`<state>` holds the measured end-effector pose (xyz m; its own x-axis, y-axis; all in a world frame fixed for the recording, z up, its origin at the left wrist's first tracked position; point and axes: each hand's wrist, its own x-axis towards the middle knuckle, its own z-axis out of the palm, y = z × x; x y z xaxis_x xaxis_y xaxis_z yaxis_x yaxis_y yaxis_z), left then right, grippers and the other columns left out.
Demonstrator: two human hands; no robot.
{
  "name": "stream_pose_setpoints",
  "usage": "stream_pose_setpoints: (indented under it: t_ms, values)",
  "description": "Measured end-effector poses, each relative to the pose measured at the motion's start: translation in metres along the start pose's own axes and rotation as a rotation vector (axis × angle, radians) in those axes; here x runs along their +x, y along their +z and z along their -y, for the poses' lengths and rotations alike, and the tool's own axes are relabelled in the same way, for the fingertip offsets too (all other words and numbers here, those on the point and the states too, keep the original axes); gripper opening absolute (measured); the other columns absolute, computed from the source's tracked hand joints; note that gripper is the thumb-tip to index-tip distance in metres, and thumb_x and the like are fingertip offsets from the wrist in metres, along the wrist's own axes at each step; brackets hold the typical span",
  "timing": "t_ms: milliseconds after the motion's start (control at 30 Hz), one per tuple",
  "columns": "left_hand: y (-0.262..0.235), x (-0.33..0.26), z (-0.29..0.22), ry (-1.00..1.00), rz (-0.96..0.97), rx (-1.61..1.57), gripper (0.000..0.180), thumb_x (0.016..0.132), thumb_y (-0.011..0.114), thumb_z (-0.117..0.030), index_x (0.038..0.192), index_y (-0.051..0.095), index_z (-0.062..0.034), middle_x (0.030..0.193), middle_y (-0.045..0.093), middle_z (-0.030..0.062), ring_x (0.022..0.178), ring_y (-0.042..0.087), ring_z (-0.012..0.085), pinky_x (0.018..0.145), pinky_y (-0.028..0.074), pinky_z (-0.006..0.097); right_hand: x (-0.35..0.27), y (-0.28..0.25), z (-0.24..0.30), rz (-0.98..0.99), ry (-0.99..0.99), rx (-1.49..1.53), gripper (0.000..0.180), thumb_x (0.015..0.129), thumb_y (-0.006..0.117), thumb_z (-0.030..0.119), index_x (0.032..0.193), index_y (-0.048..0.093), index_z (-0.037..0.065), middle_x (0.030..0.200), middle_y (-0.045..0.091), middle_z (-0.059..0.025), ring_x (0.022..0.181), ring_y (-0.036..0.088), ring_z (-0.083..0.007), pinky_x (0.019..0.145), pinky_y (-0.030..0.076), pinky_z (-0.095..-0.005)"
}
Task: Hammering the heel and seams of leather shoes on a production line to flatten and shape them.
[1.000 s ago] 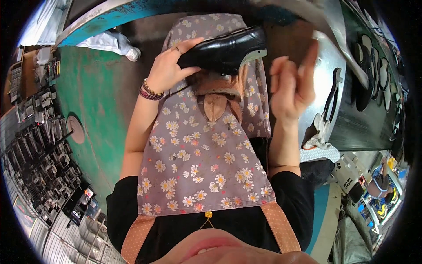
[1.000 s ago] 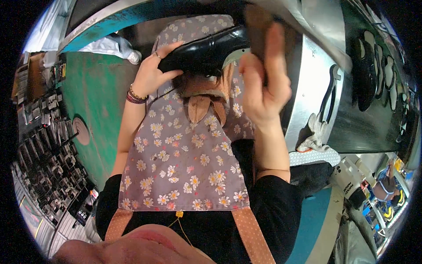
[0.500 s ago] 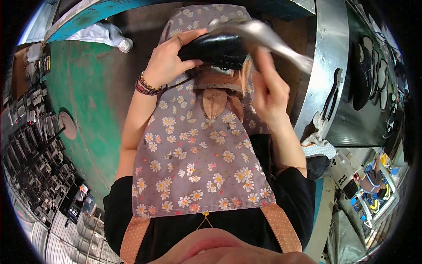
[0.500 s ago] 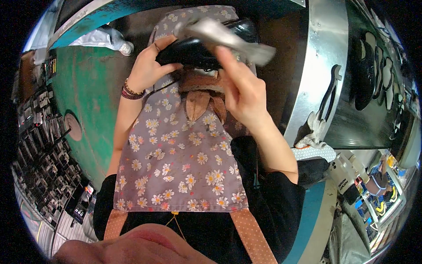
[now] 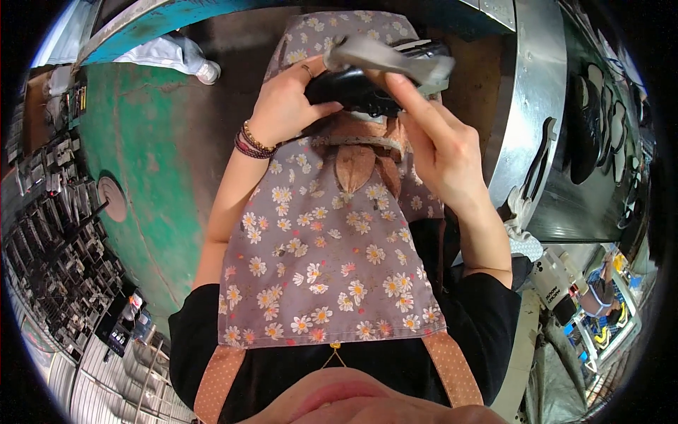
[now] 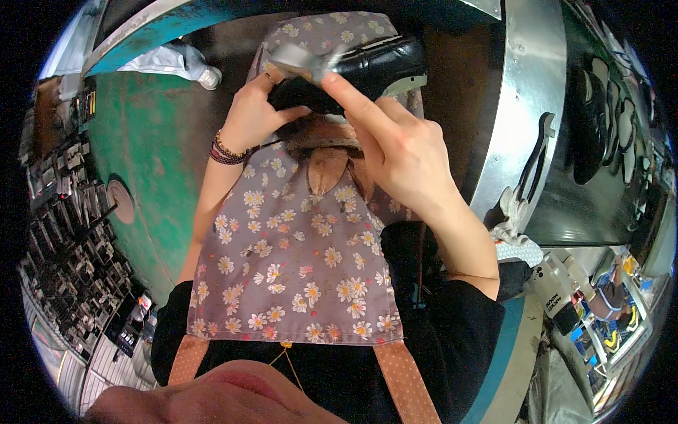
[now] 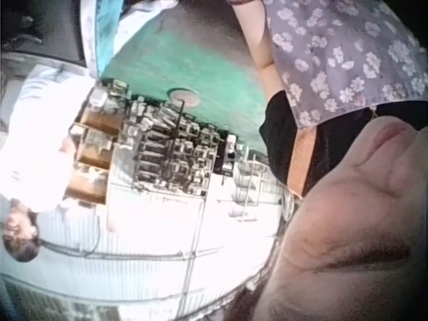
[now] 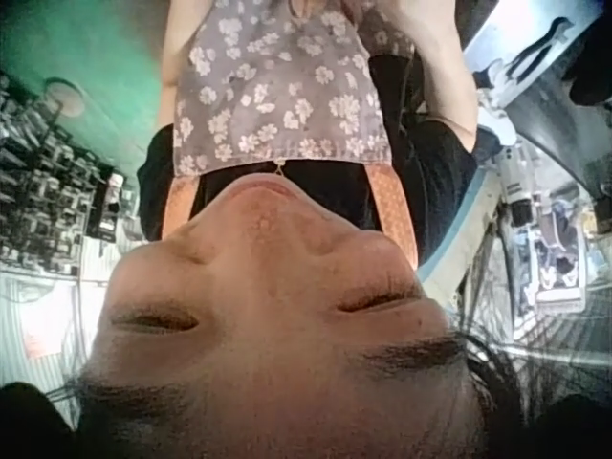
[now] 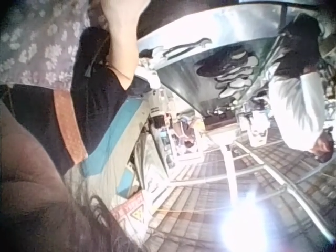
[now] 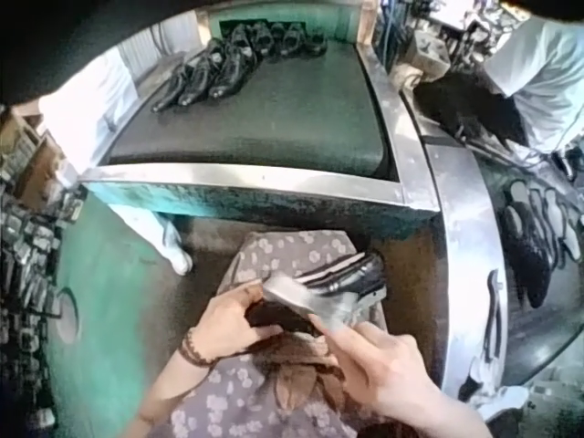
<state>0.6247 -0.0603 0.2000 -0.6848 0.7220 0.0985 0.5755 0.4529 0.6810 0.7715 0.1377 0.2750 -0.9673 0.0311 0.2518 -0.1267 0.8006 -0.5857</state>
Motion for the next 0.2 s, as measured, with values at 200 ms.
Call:
stream_pose_setpoints:
  t_ms: [200]
  values:
    - [0.003,-0.001,0.001,-0.056,0.069,0.117,0.07,0.069,0.082,-0.036,0.13,0.058,-0.0115,0.13,0.06,0.0131,0.117,0.059,0.0258,0.099,0.046,0.033,0.0,0.0,0.01,0.062,0.018,-0.068,0.059,0.087,0.063,0.006,0.142,0.049,0.023,0.07,0.057,-0.0097,0.06,0.062,-0.0309,0.053,0.052,-0.0385]
